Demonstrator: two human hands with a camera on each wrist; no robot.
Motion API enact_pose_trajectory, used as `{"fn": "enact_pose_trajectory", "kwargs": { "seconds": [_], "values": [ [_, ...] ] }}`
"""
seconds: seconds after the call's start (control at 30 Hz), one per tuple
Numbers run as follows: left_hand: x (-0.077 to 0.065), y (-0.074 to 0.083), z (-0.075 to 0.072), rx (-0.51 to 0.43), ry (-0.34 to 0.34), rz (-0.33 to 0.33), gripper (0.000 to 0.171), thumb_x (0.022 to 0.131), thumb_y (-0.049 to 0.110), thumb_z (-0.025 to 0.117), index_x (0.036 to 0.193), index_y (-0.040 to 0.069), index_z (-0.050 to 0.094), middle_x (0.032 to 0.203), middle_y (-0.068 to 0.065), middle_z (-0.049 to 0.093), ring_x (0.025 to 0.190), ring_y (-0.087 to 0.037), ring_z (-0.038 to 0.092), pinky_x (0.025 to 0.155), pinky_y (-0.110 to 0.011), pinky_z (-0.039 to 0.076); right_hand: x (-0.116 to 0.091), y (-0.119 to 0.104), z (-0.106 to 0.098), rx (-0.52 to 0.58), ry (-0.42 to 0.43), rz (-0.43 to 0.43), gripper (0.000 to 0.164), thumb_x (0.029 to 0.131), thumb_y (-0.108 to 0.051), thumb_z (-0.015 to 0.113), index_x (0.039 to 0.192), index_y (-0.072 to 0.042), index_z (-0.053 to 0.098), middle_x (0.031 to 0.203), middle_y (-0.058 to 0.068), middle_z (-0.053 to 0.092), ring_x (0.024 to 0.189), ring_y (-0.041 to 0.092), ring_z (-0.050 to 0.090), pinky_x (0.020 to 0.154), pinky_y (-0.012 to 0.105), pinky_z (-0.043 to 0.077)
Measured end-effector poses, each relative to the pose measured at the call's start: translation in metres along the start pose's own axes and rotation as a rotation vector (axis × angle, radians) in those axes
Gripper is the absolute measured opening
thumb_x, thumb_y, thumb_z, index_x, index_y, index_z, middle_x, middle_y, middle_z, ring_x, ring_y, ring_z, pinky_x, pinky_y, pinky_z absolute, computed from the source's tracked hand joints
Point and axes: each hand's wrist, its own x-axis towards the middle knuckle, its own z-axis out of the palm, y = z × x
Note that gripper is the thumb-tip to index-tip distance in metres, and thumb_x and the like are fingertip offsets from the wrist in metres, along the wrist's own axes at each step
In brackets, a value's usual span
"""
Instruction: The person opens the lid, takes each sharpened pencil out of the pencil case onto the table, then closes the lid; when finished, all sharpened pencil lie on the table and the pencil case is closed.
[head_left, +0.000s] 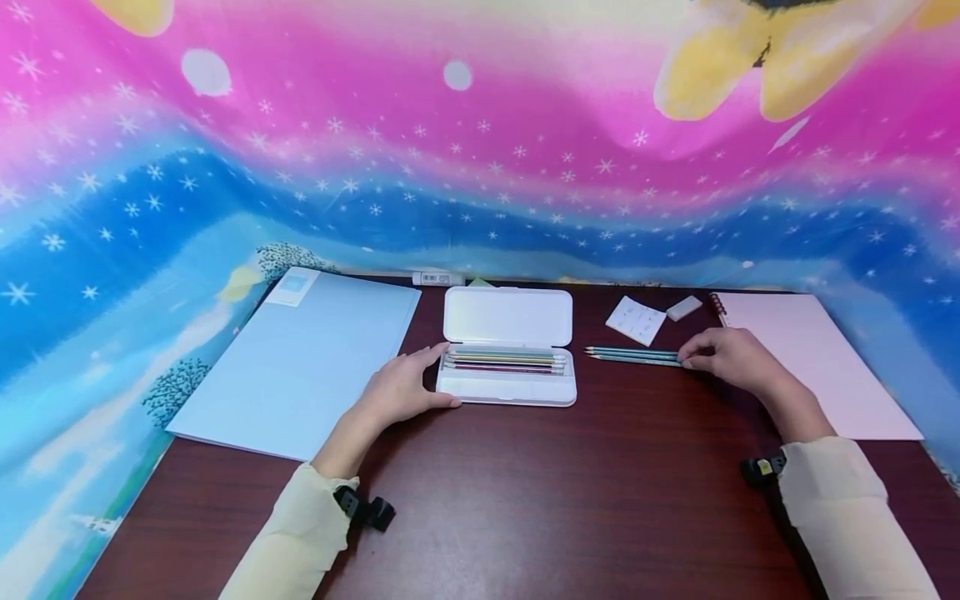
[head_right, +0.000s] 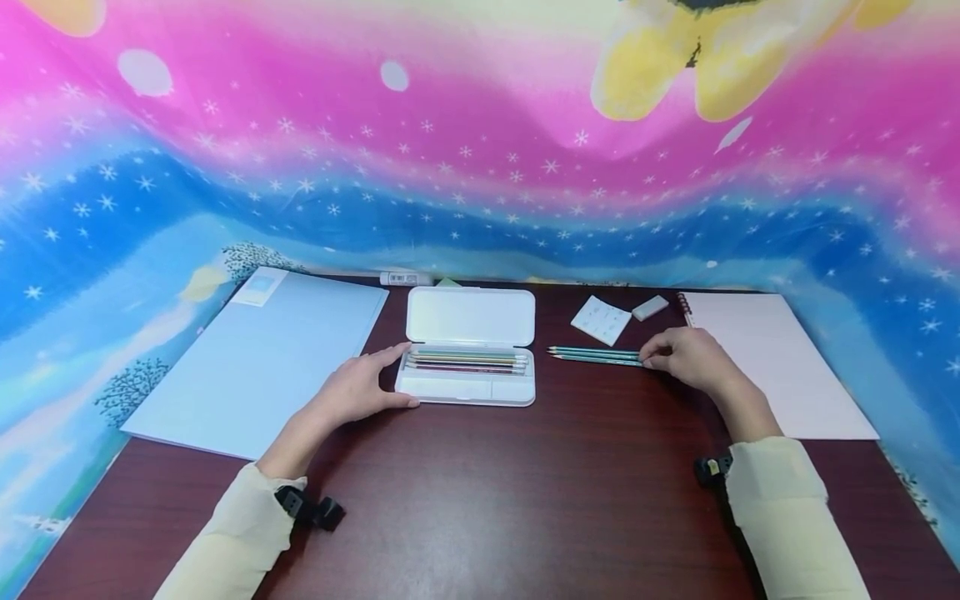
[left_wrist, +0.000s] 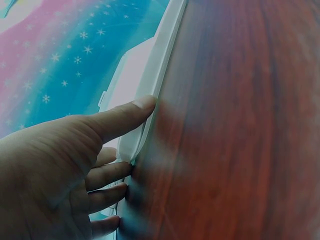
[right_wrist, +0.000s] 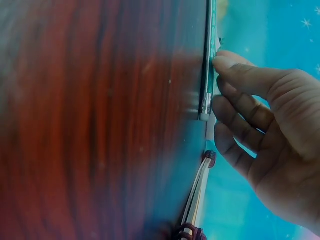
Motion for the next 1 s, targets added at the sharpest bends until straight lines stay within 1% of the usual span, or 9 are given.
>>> {"fn": "enact_pose_trajectory", "kwargs": {
  "seconds": [0.13,0.37,0.57,0.67,0.77,0.87,1.0],
  "values": [
    [0.000,0.000,0.000,0.005,-0.004,-0.001,0.095,0.080,0.053,0.082,0.157,0.017,0.040,0.156,-0.015,0.047,0.143,-0.038,0.047,0.117,-0.056,0.038,0.002,-0.002,0.001,-0.022,-0.012,-0.006,0.013,0.095,-0.009,0.068,0.098,-0.015,0.080,0.100,0.007,0.076,0.091,0.023,0.063,0.084,0.045,0.052],
    [0.001,-0.001,0.001,0.011,0.000,-0.002,0.095,0.079,0.054,0.082,0.157,0.018,0.040,0.156,-0.015,0.048,0.143,-0.038,0.047,0.116,-0.057,0.039,0.005,-0.006,0.002,-0.054,-0.025,-0.005,0.012,0.095,-0.010,0.068,0.096,-0.016,0.079,0.097,0.003,0.076,0.086,0.020,0.062,0.081,0.042,0.052],
    [0.000,-0.001,0.001,0.012,-0.001,-0.004,0.095,0.079,0.054,0.082,0.157,0.018,0.040,0.156,-0.016,0.048,0.143,-0.038,0.047,0.117,-0.056,0.038,0.009,-0.008,0.001,-0.082,-0.024,-0.002,0.012,0.096,-0.011,0.067,0.096,-0.017,0.079,0.099,0.005,0.076,0.089,0.023,0.063,0.085,0.049,0.052],
    [0.001,-0.001,0.000,0.012,-0.002,0.000,0.095,0.080,0.054,0.082,0.157,0.018,0.040,0.156,-0.015,0.048,0.143,-0.037,0.047,0.117,-0.056,0.038,0.010,-0.011,0.000,-0.085,-0.006,-0.006,0.012,0.096,-0.013,0.068,0.097,-0.017,0.079,0.101,0.006,0.076,0.090,0.023,0.064,0.085,0.050,0.051],
    [0.001,0.000,-0.001,0.012,0.001,0.004,0.096,0.079,0.053,0.082,0.157,0.017,0.040,0.156,-0.014,0.048,0.142,-0.038,0.048,0.115,-0.056,0.040,0.010,-0.019,-0.001,-0.061,0.029,-0.039,0.010,0.096,-0.015,0.069,0.099,-0.017,0.079,0.102,0.007,0.076,0.089,0.023,0.063,0.083,0.046,0.051],
    [0.001,0.000,-0.002,0.013,0.000,0.003,0.096,0.079,0.053,0.082,0.157,0.017,0.040,0.156,-0.014,0.048,0.142,-0.038,0.048,0.116,-0.056,0.040,0.012,-0.033,0.001,-0.017,0.051,-0.078,0.011,0.095,-0.020,0.072,0.102,-0.017,0.080,0.101,0.005,0.076,0.089,0.021,0.063,0.081,0.041,0.050],
    [0.001,0.000,-0.001,0.014,-0.004,0.003,0.096,0.080,0.054,0.082,0.158,0.017,0.039,0.156,-0.015,0.048,0.143,-0.037,0.048,0.117,-0.055,0.039,0.019,-0.055,0.007,0.031,0.046,-0.107,0.016,0.096,-0.024,0.071,0.109,-0.018,0.079,0.105,0.003,0.077,0.096,0.021,0.065,0.084,0.042,0.051]
  ]
}}
